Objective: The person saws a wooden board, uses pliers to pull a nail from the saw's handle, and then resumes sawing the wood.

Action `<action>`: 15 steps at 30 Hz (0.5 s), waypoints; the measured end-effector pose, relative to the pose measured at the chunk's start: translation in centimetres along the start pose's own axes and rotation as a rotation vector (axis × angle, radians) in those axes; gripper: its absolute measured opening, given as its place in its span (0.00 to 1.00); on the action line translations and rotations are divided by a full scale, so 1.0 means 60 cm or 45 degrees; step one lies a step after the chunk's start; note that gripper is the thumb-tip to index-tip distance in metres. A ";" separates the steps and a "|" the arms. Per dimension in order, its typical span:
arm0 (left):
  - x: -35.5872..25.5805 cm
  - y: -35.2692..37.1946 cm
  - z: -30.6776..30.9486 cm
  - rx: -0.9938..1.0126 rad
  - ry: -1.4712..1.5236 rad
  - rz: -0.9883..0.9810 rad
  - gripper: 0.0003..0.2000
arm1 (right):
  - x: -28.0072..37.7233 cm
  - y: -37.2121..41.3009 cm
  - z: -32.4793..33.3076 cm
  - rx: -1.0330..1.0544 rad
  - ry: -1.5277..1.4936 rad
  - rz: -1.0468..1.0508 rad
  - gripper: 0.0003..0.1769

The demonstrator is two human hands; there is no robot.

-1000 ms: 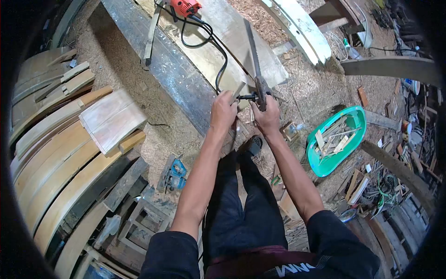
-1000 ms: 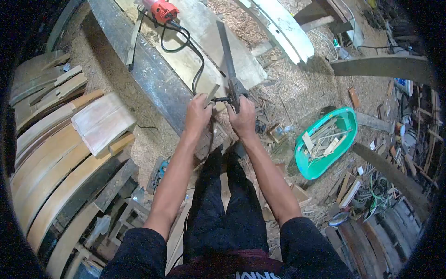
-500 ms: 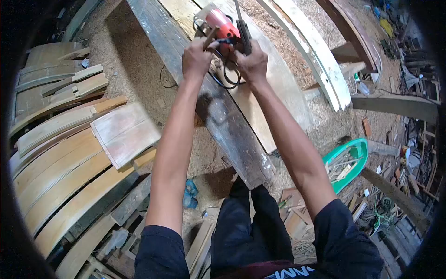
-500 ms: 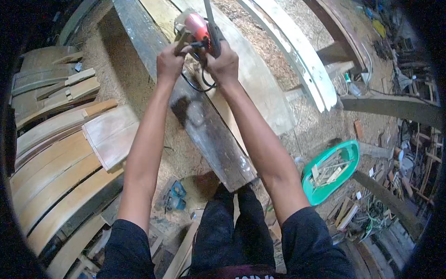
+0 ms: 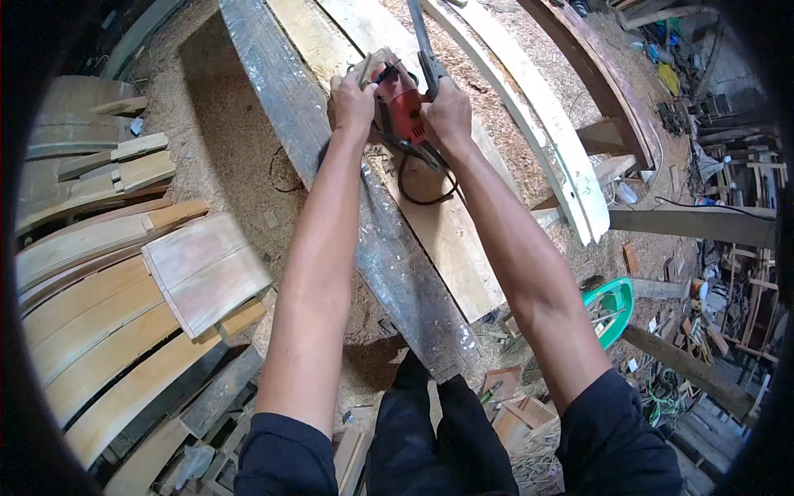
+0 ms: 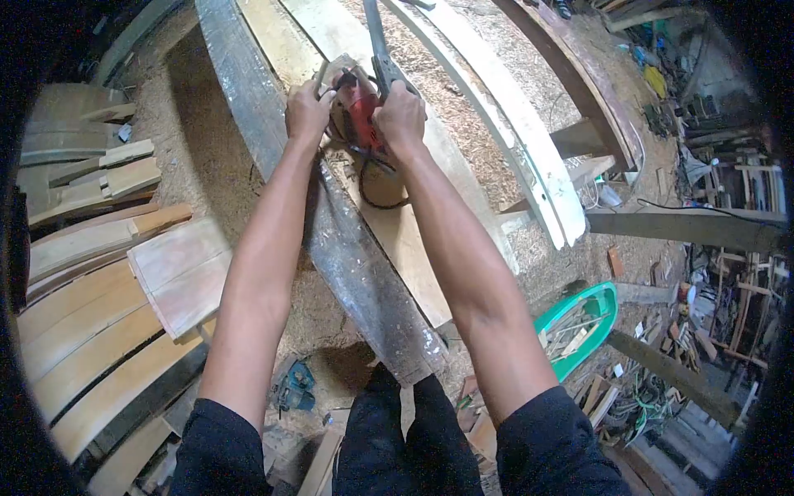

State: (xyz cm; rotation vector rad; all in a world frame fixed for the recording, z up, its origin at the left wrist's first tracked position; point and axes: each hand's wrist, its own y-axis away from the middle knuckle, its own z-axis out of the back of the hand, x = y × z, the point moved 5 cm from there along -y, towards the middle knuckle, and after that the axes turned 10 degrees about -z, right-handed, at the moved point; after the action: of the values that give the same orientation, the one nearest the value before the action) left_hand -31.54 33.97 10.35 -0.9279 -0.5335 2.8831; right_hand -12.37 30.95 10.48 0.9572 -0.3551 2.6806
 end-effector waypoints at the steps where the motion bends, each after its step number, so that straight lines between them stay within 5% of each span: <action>1: 0.001 0.005 0.000 0.030 0.065 -0.026 0.22 | -0.005 0.007 0.010 0.014 -0.020 -0.007 0.14; 9: -0.056 0.122 0.098 -0.035 0.080 -0.070 0.23 | -0.041 0.178 0.131 0.136 -0.355 -0.253 0.19; 11: -0.063 0.183 0.109 0.254 0.212 0.333 0.23 | -0.056 0.217 0.140 0.121 -0.375 -0.299 0.19; 13: -0.090 0.263 0.096 0.438 0.244 0.470 0.26 | -0.071 0.247 0.136 0.087 -0.410 -0.356 0.19; 15: -0.099 0.330 0.049 0.474 0.042 0.323 0.28 | -0.092 0.258 0.108 0.012 -0.498 -0.329 0.20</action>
State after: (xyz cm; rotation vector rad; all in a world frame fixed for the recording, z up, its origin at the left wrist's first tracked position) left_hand -27.56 13.53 9.06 -1.0394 0.1362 3.0191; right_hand -9.66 13.53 9.69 1.4265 -0.2729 2.2602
